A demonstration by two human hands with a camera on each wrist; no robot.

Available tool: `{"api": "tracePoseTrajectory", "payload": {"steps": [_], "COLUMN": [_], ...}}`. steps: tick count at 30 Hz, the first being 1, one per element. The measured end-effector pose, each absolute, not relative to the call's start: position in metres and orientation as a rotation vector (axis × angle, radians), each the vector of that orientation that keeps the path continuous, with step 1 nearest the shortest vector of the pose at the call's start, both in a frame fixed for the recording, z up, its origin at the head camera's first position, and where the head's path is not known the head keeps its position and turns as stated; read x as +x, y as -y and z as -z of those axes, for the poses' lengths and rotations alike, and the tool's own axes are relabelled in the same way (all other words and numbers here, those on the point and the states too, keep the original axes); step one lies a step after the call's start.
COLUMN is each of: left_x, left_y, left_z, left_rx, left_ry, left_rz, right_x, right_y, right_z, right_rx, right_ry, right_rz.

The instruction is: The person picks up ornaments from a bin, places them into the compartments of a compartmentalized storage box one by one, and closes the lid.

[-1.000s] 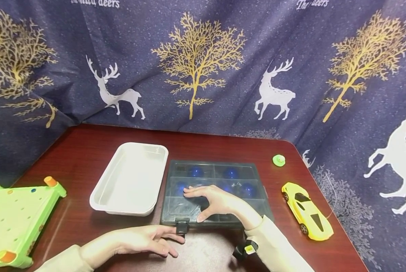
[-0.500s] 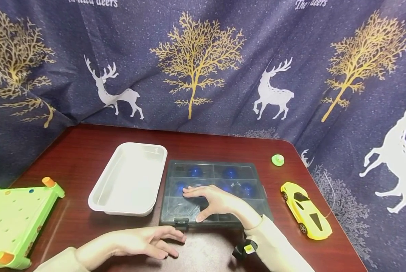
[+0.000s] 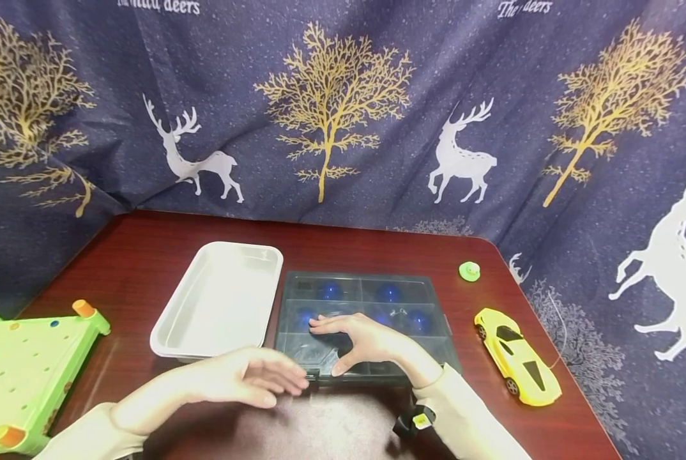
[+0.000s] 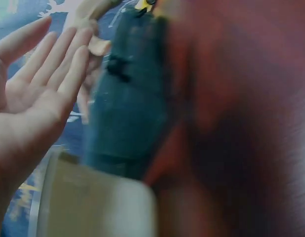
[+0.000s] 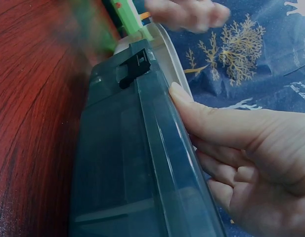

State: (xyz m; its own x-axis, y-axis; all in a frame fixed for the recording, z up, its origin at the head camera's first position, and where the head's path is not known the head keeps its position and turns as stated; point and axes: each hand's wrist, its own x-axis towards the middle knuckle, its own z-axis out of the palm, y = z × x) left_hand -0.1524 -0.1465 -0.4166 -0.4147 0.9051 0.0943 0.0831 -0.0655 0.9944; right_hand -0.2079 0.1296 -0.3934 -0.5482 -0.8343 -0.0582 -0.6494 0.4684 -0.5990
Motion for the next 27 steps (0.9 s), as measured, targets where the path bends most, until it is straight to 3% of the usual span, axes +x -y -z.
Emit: {"api": "tracePoseTrajectory", "payload": {"steps": [5,11,27], "left_x": [-0.157,-0.152,-0.153], "left_y": [0.135,0.118,0.108], "left_z": [0.406,0.411,0.415], "left_rx": [1.192,1.209,1.338], "left_ry": [-2.094,-2.698,-2.961], "left_rz": [-1.557,-1.192,-0.537], "right_x": [-0.208,-0.208,-0.207], "right_y": [-0.131,-0.131,-0.130], "right_z": [0.394,0.394,0.393], "right_rx": [-1.258,-1.239,-1.275], "right_ry": [-2.382,-2.374,-2.366], "right_rz": [0.743,0.760,0.764]}}
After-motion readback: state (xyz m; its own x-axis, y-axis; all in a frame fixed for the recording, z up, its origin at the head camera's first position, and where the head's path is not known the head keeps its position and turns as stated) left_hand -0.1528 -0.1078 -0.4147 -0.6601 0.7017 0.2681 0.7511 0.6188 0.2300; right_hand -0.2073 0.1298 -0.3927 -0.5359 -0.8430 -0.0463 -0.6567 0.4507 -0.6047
